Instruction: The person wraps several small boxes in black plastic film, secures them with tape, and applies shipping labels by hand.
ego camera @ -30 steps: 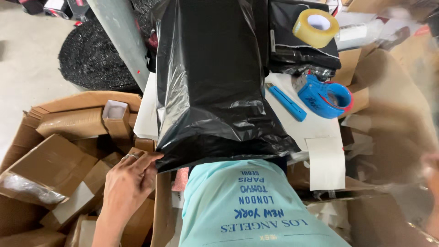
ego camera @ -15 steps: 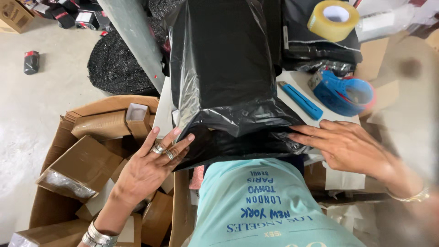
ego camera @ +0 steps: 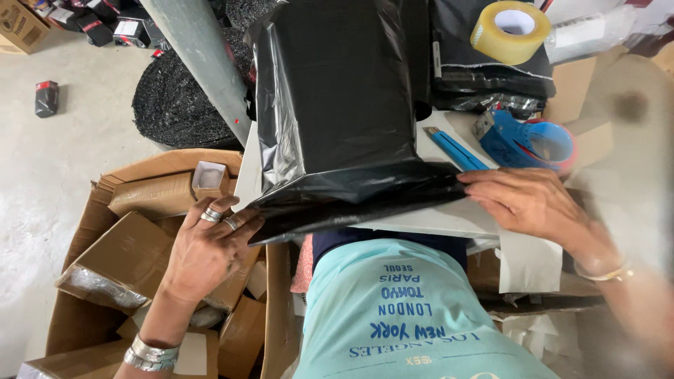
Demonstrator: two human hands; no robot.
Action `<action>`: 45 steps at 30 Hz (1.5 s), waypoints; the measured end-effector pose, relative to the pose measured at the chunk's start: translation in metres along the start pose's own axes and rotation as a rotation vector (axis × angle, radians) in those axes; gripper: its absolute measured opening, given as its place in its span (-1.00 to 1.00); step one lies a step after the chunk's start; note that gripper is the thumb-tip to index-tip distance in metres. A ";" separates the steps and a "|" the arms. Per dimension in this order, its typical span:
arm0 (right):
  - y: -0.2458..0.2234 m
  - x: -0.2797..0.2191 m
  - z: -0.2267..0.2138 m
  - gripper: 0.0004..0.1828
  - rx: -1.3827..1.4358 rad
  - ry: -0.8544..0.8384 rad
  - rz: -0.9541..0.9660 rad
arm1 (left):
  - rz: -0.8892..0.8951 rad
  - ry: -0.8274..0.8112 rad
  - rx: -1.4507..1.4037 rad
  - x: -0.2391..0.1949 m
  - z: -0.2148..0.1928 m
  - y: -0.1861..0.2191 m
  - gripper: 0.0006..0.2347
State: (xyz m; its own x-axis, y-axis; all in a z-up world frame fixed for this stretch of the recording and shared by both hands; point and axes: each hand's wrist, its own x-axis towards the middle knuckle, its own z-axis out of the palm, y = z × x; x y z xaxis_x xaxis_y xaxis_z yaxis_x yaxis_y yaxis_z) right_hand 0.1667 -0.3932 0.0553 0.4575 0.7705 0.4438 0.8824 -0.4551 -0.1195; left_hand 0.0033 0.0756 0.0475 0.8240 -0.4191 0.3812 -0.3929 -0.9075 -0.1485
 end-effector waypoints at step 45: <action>0.025 0.009 0.035 -0.74 -0.041 0.186 -0.026 | -0.173 0.360 -0.216 -0.006 0.034 -0.005 -0.71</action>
State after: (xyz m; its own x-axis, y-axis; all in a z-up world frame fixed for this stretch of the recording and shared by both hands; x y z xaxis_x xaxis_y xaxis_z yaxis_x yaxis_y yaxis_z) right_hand 0.1963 -0.3823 0.0251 0.4033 0.6880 0.6033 0.8866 -0.4569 -0.0717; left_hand 0.0145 0.0820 0.0149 0.7054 -0.1912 0.6826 -0.3699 -0.9207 0.1244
